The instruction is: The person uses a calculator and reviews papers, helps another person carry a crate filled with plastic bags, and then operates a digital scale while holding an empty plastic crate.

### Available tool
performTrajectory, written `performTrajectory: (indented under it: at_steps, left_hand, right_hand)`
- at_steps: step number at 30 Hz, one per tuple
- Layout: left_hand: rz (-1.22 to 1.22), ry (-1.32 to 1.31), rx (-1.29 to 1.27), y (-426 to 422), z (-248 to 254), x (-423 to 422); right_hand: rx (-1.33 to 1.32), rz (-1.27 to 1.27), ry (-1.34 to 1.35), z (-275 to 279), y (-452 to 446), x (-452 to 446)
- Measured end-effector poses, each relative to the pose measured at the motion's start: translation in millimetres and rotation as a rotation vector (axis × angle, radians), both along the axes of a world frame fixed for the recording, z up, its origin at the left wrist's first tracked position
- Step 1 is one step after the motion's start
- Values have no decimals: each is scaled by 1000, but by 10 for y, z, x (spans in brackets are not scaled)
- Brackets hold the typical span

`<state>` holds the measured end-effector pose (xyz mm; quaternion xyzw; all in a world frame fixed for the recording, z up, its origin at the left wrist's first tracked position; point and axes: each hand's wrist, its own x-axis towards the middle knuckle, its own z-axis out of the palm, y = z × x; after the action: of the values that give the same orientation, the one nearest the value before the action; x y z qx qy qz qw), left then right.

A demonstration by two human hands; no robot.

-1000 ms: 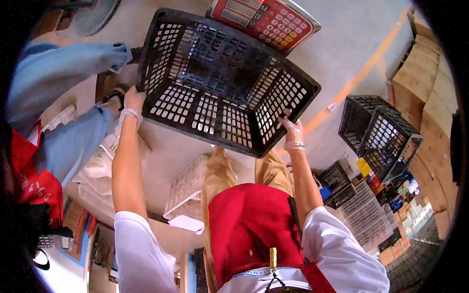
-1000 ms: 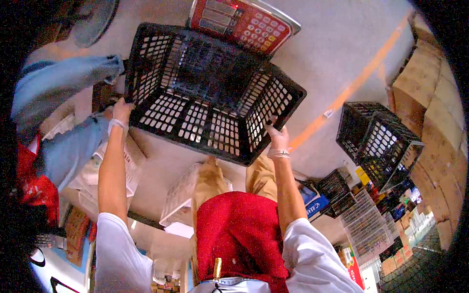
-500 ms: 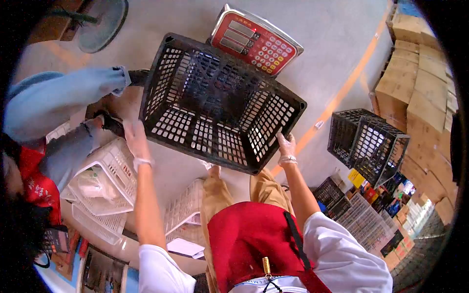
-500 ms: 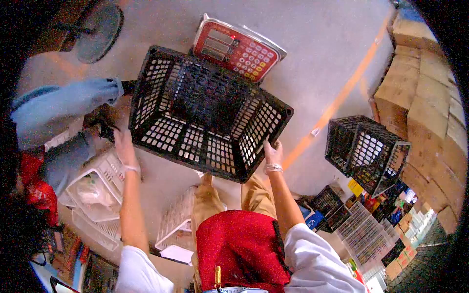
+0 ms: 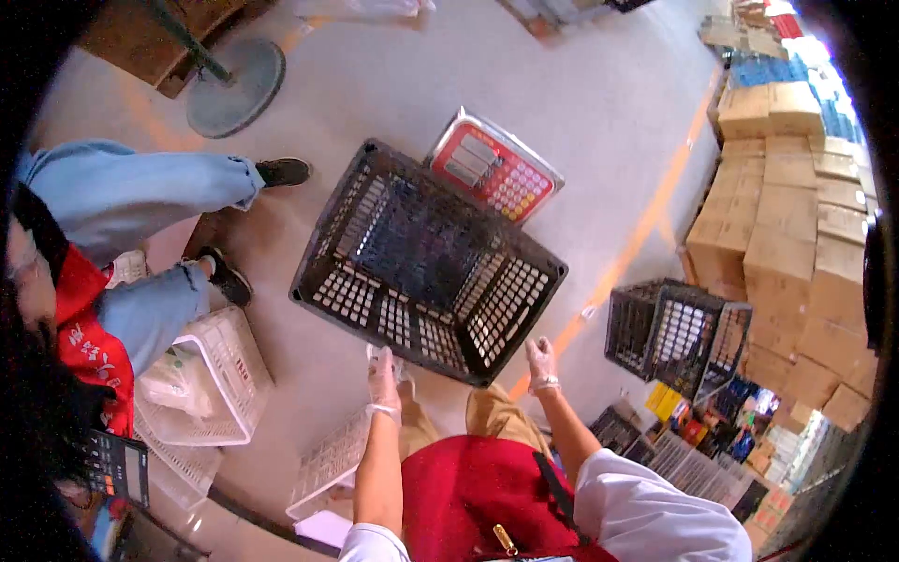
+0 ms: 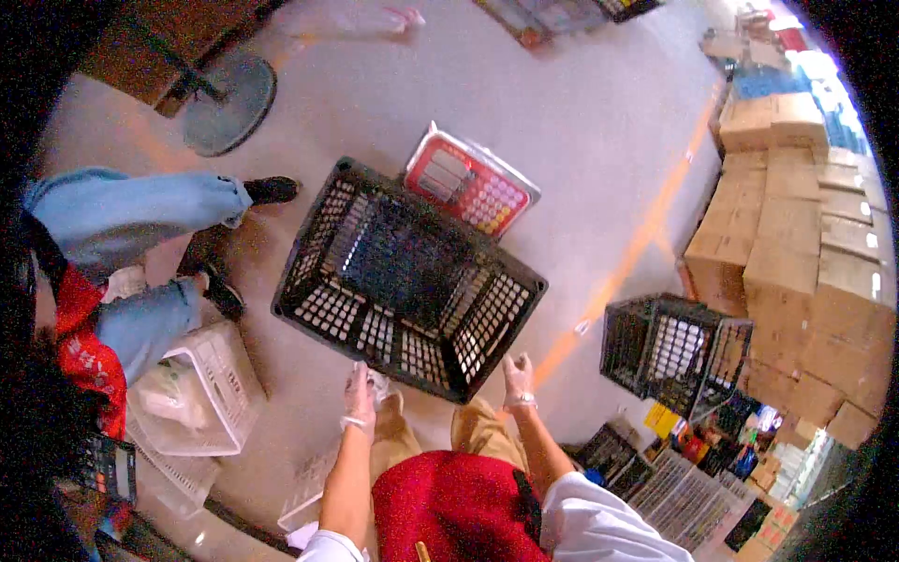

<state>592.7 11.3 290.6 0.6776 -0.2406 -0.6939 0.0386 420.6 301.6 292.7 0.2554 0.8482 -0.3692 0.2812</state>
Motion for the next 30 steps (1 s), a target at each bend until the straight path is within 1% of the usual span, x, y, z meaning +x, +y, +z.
performTrajectory:
  at_steps: [2,4,5,8,9,10,11,12,13,14,15,16,17,18,19,20,21,22,23,24,25,26,27,29,30]
  left_hand:
    - [-1,63,-13,-1,-124,-59]
    - [11,59,-31,46,-435,1]
    - [-10,3,-71,82,-550,17]
    - [47,-4,-110,162,-423,-124]
    - [27,-14,-119,205,-415,-124]
    - [70,14,-128,245,-370,-165]
    - [113,41,-136,285,-324,-205]
    - [123,40,-136,335,-401,-192]
    - [127,101,-161,355,-424,-193]
    - [162,162,-146,412,-431,-198]
    - [197,221,-128,426,-331,-259]
    - [206,222,-128,388,-142,-374]
    - [231,226,-146,365,5,-483]
    - [257,231,-163,394,48,-557]
    - [285,250,-137,450,-157,-492]
    - [297,199,-90,446,-101,-537]
    - [311,152,-43,439,-81,-553]
    - [322,105,4,435,-57,-571]
    - [339,148,-59,468,-27,-619]
    - [314,65,136,386,14,-630]
    - [268,154,30,509,-295,-458]
    - [236,197,-24,549,-430,-416]
    - [207,241,-78,586,-560,-378]
    - [248,44,122,535,-404,-368]
    - [241,42,121,552,-487,-261]
  right_hand:
    - [-23,-12,50,40,-92,-122]
    - [-84,-65,107,258,-198,-234]
    - [-95,-61,111,305,-215,-320]
    - [-83,-72,181,326,-179,-541]
    - [-65,-64,156,355,-170,-636]
    - [-62,-63,149,289,-64,-719]
    - [-47,6,177,215,31,-835]
    - [-31,81,206,138,90,-962]
    - [-29,91,203,131,52,-1077]
    - [-1,135,319,127,18,-1203]
    - [26,177,434,142,-48,-1339]
    - [25,187,436,223,-166,-1490]
    - [2,271,427,379,-345,-1644]
    - [-21,357,419,516,-512,-1788]
    - [-20,368,421,618,-657,-1914]
    - [-33,499,364,701,-795,-2024]
    - [-45,629,304,712,-895,-2125]
    - [-46,637,302,569,-920,-2233]
    - [-40,753,242,389,-927,-2325]
    - [-33,864,182,266,-908,-2384]
    - [-70,884,151,224,-938,-2393]
    - [-109,900,120,180,-997,-2375]
    - [-59,932,147,319,-1111,-2305]
    - [-65,893,147,281,-1094,-2226]
    - [-80,872,181,263,-1130,-2224]
